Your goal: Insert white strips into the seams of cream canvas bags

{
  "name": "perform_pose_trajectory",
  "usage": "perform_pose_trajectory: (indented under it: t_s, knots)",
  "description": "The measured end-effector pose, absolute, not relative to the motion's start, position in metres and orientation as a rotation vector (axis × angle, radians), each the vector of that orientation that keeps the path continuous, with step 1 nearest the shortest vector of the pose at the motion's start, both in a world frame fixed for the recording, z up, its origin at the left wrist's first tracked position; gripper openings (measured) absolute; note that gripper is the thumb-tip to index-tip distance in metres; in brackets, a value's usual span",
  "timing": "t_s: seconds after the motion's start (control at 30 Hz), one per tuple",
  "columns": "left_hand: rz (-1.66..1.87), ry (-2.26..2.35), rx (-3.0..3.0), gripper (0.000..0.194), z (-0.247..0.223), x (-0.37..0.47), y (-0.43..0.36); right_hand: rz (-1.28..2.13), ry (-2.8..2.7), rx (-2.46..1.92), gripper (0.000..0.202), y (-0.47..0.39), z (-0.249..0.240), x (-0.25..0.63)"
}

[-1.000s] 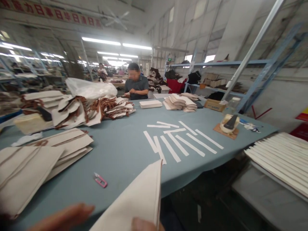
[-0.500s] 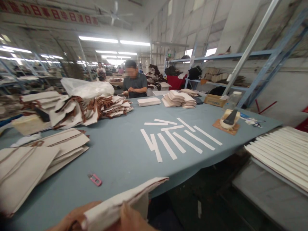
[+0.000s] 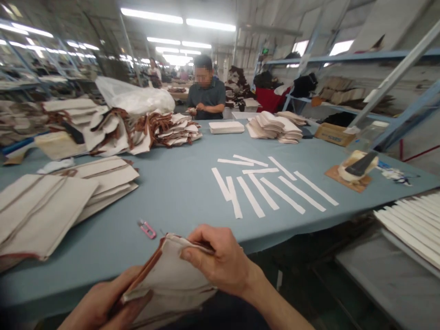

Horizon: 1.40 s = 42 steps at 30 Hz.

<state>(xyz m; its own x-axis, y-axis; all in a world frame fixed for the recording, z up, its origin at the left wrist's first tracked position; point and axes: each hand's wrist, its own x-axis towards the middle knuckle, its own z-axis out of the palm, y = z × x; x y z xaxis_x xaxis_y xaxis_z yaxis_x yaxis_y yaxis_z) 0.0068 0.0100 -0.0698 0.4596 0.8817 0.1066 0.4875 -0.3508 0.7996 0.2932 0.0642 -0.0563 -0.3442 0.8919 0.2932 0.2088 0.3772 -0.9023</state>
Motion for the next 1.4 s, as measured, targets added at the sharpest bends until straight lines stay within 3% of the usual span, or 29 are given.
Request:
perform_pose_trajectory:
  t_s: [0.13, 0.33, 0.4, 0.5, 0.63, 0.67, 0.8, 0.9, 1.13, 1.3, 1.4]
  knots:
    - [0.929, 1.384, 2.391, 0.072, -0.091, 0.002, -0.001, 0.743, -1.798, -0.938, 0.042, 0.047, -0.06, 0.283]
    - [1.301, 1.463, 2.562, 0.081, -0.1, 0.03, -0.007, 0.466, -1.809, -1.017, 0.049, 0.031, -0.06, 0.269]
    - [1.369, 1.491, 2.514, 0.073, -0.101, 0.036, -0.009, 0.392, -1.832, -1.042, 0.05, 0.028, -0.061, 0.266]
    - [1.439, 1.577, 2.423, 0.043, -0.101, 0.038, -0.016, 0.274, -1.915, -1.023, 0.048, 0.027, -0.062, 0.263]
    - [1.283, 1.448, 2.213, 0.01, -0.088, 0.032, -0.027, 0.209, -2.126, -0.876, 0.045, 0.027, -0.067, 0.261]
    - [1.186, 1.405, 2.088, 0.009, -0.083, 0.031, -0.028, 0.199, -2.187, -0.836, 0.046, 0.026, -0.069, 0.26]
    - [0.865, 1.295, 1.498, 0.035, -0.069, 0.033, -0.028, 0.2, -2.324, -0.85, 0.039, 0.015, -0.079, 0.257]
    - [0.839, 1.252, 1.335, 0.038, -0.068, 0.038, -0.026, 0.474, -2.286, -0.967, 0.033, 0.004, -0.083, 0.255]
    - [0.82, 1.258, 1.404, 0.028, -0.056, 0.037, -0.023, 1.629, -1.744, -1.17, 0.039, 0.008, -0.055, 0.258]
    - [0.776, 1.301, 1.534, 0.028, -0.04, 0.044, -0.017, 1.877, -1.581, -1.121, 0.036, 0.023, -0.044, 0.257]
    - [0.787, 1.329, 1.58, 0.028, -0.036, 0.047, -0.016, 1.976, -1.488, -1.039, 0.047, 0.028, -0.048, 0.256]
